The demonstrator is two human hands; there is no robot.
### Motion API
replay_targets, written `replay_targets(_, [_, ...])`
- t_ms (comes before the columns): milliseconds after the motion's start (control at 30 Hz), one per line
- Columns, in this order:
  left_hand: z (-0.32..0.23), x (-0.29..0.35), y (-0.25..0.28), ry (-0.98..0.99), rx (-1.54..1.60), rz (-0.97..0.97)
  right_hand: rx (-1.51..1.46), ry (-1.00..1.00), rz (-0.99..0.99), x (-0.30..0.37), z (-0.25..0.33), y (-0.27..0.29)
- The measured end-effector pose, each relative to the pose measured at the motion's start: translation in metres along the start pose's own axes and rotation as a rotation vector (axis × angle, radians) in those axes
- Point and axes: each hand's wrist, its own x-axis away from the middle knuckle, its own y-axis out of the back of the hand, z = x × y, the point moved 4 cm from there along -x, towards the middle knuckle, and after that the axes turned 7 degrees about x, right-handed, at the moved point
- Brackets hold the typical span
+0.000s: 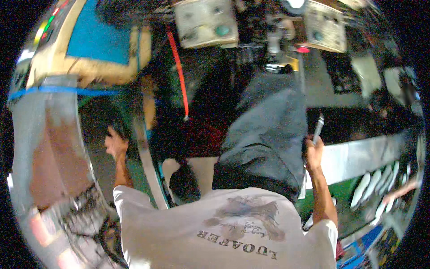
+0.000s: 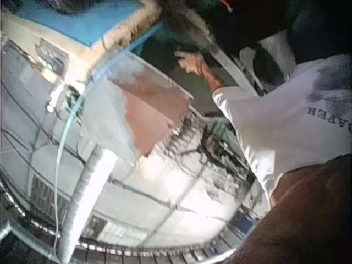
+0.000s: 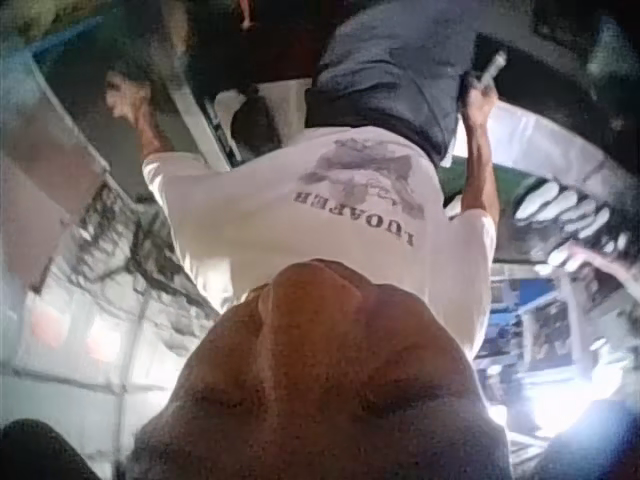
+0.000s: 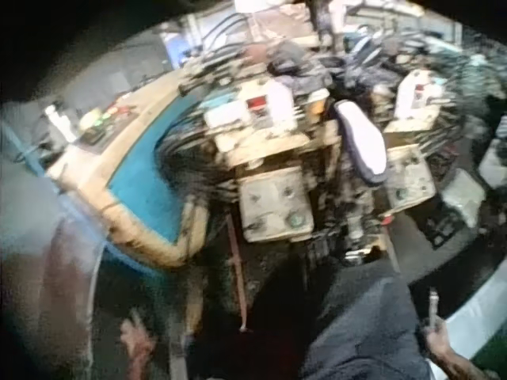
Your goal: Placing shoe uppers onto a lasting machine to shape them onto a last.
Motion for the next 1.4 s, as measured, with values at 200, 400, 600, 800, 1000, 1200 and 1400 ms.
replay_targets(200, [0.094,-0.041,-0.117,-0.732,-0.089,0.345,-0.011,-0.037,0.078,0.005,0.057,-0.03])
replay_targets(400, [0.008,-0.041,-0.073,-0.301,0.35,0.053,0.154,-0.018,0.061,0.019,0.074,-0.037])
replay_targets(600, [-0.355,0.064,0.141,-0.839,0.809,0.023,0.242,0.013,0.066,0.013,0.083,-0.041])
replay_targets(800, [-0.611,0.084,0.266,-0.619,1.938,1.069,0.151,0.032,0.079,0.013,0.064,-0.044])
replay_targets(1000, [-0.657,0.093,0.306,-0.801,2.002,1.155,0.075,0.042,-0.028,0.02,0.045,-0.032])
replay_targets(1200, [-0.558,0.178,0.328,-1.249,1.874,0.909,-0.021,0.035,0.04,0.018,0.023,-0.012])
replay_targets(1400, [-0.478,0.276,0.23,-1.175,1.429,0.499,0.161,0.056,0.108,0.029,0.032,0.014])
